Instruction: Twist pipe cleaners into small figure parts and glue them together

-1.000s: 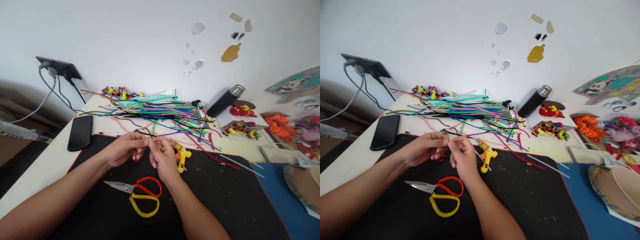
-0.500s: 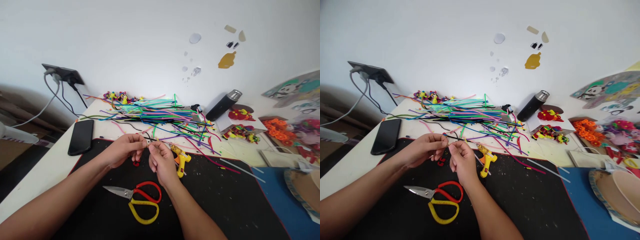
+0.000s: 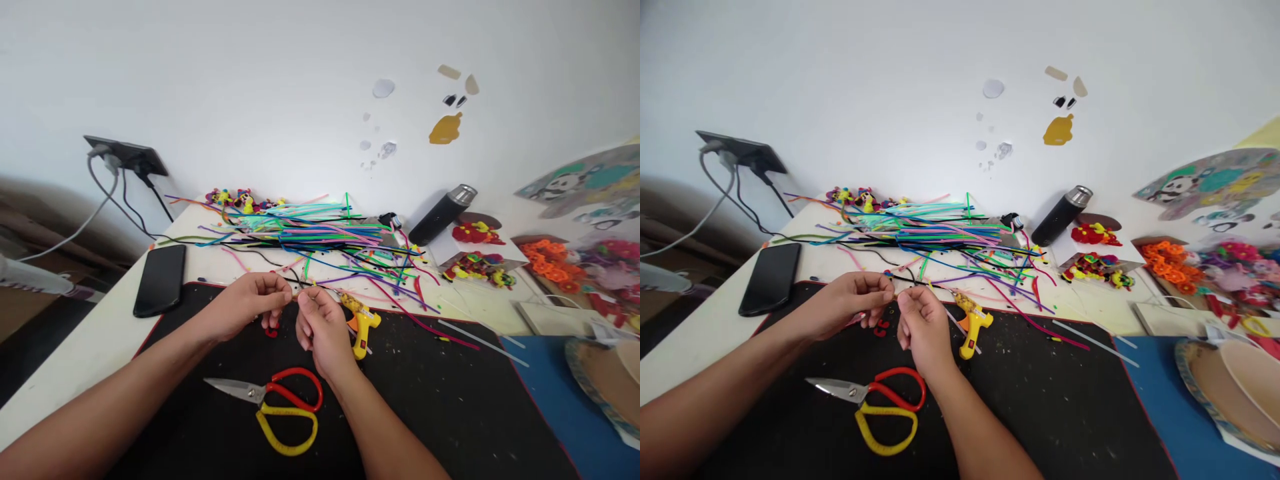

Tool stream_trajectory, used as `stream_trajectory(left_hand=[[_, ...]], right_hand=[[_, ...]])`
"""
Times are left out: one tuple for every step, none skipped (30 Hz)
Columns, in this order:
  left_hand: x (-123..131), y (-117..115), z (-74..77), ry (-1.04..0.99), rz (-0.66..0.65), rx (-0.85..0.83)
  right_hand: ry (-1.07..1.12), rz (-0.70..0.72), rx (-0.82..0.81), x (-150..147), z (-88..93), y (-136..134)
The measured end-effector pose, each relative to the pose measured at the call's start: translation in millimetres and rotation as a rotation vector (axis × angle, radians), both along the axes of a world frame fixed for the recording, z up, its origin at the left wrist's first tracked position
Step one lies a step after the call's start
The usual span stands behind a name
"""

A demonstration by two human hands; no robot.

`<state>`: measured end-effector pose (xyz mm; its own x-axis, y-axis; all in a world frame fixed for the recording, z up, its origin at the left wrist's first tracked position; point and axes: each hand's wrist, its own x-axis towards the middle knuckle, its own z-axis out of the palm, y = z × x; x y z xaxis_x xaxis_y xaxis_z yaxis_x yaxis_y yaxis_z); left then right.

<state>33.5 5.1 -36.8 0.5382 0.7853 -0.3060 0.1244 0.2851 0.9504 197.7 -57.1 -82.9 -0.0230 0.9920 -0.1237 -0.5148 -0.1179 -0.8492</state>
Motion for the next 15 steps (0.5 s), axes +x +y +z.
stream_trajectory(left_hand=[[-0.1, -0.1, 0.6, 0.013, -0.004, 0.013], [-0.1, -0.2, 1.2, 0.023, -0.010, 0.021], [0.1, -0.2, 1.6, 0.030, -0.015, 0.025], [0.3, -0.3, 1.7, 0.031, -0.019, 0.024], [0.5, -0.2, 1.3, 0.025, -0.024, 0.018], [0.7, -0.1, 0.6, 0.012, -0.024, 0.007], [0.8, 0.0, -0.4, -0.007, -0.018, -0.009], [0.8, 0.2, -1.7, -0.026, -0.009, -0.026], [0.7, 0.3, -2.9, -0.044, 0.001, -0.042], [0.5, 0.4, -4.0, -0.058, 0.010, -0.052], [0.3, 0.4, -4.7, -0.069, 0.014, -0.056], [0.0, 0.3, -5.0, -0.078, 0.011, -0.052], [-0.1, 0.1, -4.9, -0.083, 0.004, -0.044], [-0.2, -0.2, -4.4, -0.084, -0.005, -0.033], [-0.2, -0.4, -3.7, -0.083, -0.011, -0.023]], right_hand=[[-0.004, 0.000, 0.002, 0.3, 0.8, -0.5], [-0.008, 0.001, 0.001, 0.6, 1.4, -0.9], [-0.013, -0.001, 0.000, 0.9, 1.9, -1.2], [-0.018, -0.001, -0.001, 1.3, 2.2, -1.3], [-0.024, -0.002, -0.002, 1.6, 2.2, -1.2], [-0.029, -0.006, -0.004, 1.8, 2.1, -1.0], [-0.032, -0.010, -0.007, 2.0, 1.9, -0.7], [-0.035, -0.017, -0.012, 2.0, 1.6, -0.3], [-0.034, -0.023, -0.020, 1.9, 1.4, -0.1], [-0.033, -0.029, -0.026, 1.7, 1.2, 0.1], [-0.033, -0.034, -0.030, 1.5, 1.1, 0.0], [-0.035, -0.036, -0.032, 1.3, 1.2, -0.1], [-0.038, -0.037, -0.031, 1.2, 1.3, -0.4], [-0.043, -0.039, -0.029, 1.1, 1.5, -0.7], [-0.048, -0.040, -0.028, 1.1, 1.7, -1.1]])
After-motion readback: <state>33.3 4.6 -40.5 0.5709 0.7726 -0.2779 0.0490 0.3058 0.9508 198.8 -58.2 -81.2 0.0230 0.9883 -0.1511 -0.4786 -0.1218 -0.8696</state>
